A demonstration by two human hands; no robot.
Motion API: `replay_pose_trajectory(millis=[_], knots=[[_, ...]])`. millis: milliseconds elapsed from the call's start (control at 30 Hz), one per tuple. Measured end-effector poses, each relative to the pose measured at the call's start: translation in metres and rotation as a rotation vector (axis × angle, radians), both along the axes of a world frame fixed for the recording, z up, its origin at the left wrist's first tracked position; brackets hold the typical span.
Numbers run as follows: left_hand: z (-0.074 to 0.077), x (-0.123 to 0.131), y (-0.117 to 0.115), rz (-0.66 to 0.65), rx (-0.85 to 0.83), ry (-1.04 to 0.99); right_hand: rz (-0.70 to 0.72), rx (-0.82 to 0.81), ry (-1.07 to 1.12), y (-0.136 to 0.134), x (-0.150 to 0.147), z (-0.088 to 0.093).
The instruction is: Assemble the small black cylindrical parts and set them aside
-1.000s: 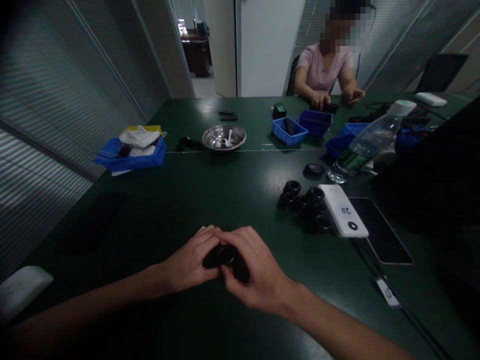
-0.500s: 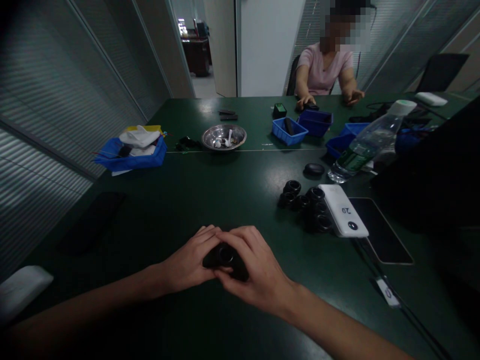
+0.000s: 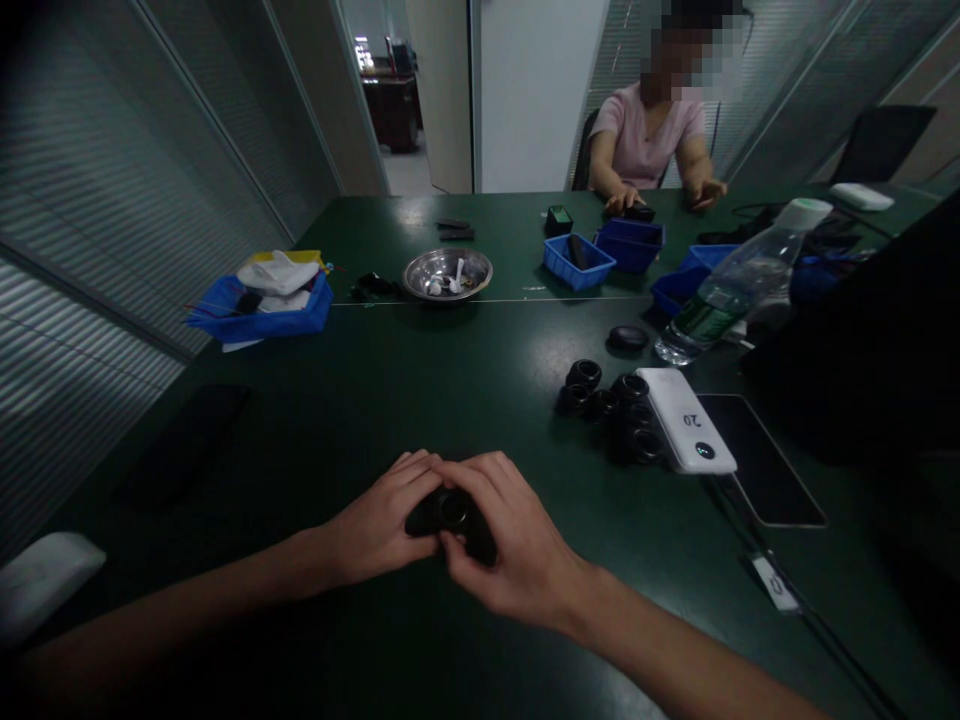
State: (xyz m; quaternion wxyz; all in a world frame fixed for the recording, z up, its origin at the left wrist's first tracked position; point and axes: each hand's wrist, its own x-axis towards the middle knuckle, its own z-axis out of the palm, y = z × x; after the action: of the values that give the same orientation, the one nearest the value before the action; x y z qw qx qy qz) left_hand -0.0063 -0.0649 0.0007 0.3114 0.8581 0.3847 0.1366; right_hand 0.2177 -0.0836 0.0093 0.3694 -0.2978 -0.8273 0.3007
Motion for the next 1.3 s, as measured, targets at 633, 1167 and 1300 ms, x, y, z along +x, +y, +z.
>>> replay_pose_trajectory(millis=[633, 1167, 1300], knots=[[-0.0013, 0.0009, -0.0006, 0.011, -0.014, 0.005, -0.053, 0.035, -0.053, -0.0008, -0.002, -0.0011], [0.0003, 0.0011, -0.0011, 0.005, -0.003, -0.007, -0.061, 0.048, -0.044, -0.0009, -0.0007, -0.001], [-0.0011, 0.0003, -0.0007, -0.003, 0.008, -0.011, -0.032, 0.028, -0.029, -0.0009, -0.0003, -0.0001]])
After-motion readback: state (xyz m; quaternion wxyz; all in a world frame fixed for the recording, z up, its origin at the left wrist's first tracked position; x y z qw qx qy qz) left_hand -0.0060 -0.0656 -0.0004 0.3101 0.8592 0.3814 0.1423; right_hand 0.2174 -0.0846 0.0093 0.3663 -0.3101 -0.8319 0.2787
